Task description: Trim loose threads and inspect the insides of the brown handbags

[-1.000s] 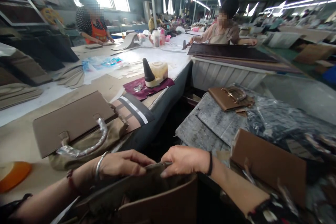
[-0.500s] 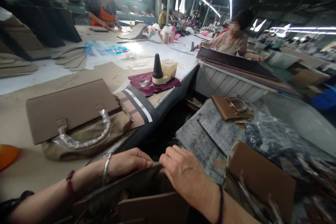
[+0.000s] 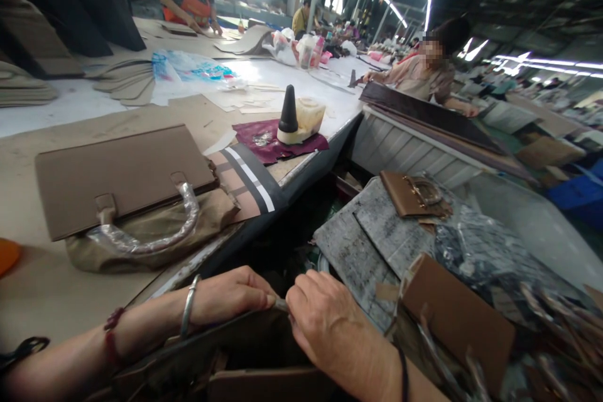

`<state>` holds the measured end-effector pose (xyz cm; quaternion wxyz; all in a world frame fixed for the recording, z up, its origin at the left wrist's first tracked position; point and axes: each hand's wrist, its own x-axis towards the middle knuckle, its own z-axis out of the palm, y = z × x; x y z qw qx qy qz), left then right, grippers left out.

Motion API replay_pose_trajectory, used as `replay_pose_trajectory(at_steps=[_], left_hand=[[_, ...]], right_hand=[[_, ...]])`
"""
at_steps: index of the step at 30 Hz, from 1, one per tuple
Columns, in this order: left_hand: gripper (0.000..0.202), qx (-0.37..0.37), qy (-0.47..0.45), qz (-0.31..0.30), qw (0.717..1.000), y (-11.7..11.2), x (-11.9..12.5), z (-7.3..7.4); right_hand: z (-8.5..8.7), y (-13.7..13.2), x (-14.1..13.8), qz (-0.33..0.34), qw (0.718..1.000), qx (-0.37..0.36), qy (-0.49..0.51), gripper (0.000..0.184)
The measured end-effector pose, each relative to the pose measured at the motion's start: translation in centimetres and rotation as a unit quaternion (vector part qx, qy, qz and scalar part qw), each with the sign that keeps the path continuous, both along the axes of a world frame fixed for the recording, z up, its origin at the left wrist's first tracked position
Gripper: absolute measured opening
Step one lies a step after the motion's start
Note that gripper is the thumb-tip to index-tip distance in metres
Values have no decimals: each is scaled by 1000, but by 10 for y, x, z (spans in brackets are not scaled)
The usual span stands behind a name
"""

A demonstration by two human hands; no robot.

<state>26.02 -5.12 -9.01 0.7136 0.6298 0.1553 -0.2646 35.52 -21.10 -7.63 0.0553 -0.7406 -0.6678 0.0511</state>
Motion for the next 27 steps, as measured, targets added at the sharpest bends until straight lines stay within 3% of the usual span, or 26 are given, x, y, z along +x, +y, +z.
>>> replay_pose_trajectory(at_steps=[9, 16, 22, 27], left_hand=[[20, 15, -10, -10, 1000, -6, -1, -3], [22, 55, 2, -7, 998, -11, -2, 1], [24, 53, 11, 12, 998, -17, -5, 4], [24, 71, 3, 20, 997, -19, -8, 4]], right_hand=[[3, -5, -12, -80, 994, 28, -67, 15], [4, -10, -20, -139, 989, 3, -51, 15], [0, -10, -16, -139, 990, 7, 7, 17], [-5, -13, -12, -81, 996, 7, 46, 16]])
